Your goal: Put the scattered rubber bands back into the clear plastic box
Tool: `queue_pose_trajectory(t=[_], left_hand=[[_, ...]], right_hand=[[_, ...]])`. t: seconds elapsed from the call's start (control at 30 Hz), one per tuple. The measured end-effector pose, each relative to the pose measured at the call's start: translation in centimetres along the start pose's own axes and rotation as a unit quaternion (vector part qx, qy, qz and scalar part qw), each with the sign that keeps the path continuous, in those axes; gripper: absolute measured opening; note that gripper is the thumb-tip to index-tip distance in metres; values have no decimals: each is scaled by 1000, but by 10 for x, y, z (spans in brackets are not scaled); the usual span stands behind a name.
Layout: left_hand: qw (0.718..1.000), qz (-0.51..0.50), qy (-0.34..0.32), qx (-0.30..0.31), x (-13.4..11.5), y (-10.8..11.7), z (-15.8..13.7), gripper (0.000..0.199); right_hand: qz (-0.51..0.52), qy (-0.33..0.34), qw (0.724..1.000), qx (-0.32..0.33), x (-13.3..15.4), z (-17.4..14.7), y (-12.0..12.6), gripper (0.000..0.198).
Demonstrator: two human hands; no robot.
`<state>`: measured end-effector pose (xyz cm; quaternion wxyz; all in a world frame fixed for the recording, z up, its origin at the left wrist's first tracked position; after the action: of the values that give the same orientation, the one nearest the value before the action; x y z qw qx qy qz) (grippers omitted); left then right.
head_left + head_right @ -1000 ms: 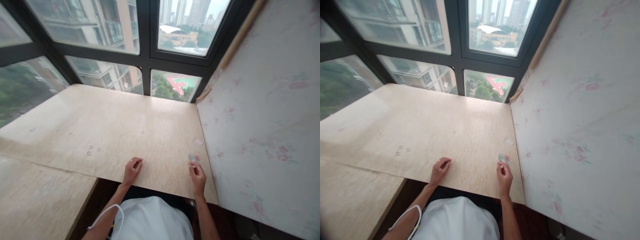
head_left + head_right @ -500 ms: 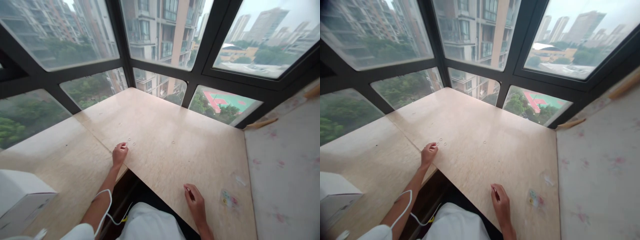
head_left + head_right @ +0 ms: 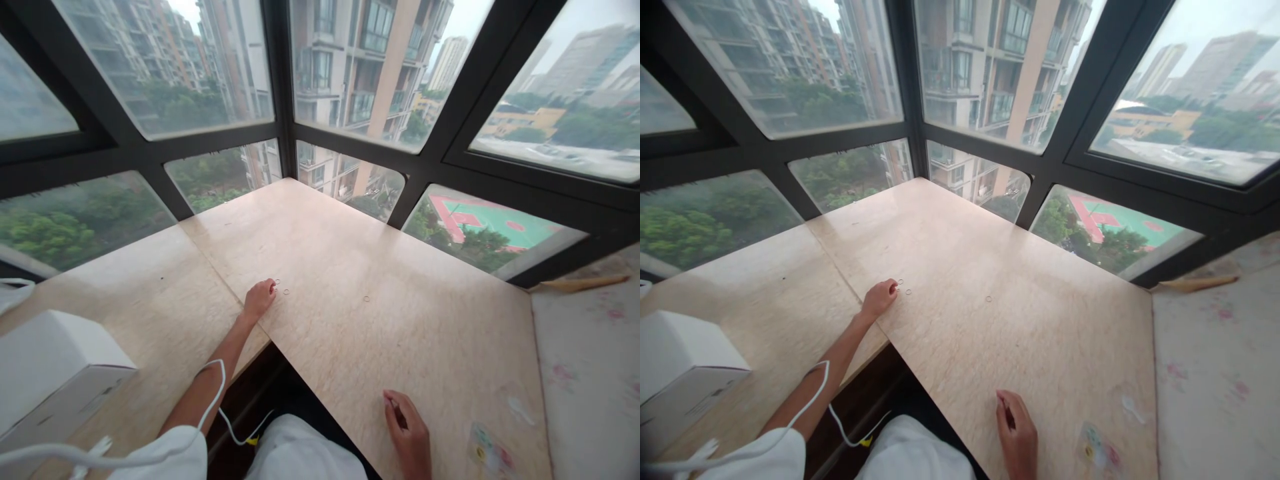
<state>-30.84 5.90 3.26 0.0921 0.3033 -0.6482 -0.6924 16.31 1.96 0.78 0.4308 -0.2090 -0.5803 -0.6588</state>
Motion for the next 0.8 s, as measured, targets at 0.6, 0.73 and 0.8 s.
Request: queue_pose_trajectory(t=[0.6,0.73,0.8], left_hand=[[851,-525,9,5,-57,26,-21,30],[793,-610,-1,13,-99,39,-30,38],[782,-623,-8,22,-118,40,-35,39]], right_hand=[[-7,-40,999,-22,-10,10,1,27],[-5,-51,998,-33,-9,12,2,27],[-4,-53,998,-37,-9,12,2,26]])
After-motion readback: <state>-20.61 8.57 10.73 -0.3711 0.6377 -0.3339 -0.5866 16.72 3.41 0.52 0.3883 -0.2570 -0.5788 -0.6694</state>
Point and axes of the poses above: each hand's wrist, its own z-axis towards the middle knuckle, its own y-axis out of the back of the hand, x = y × z, the point moved 7 cm from there along z, towards the middle knuckle, and after that the axes turned 1 degree about x, right-handed, at the moved point
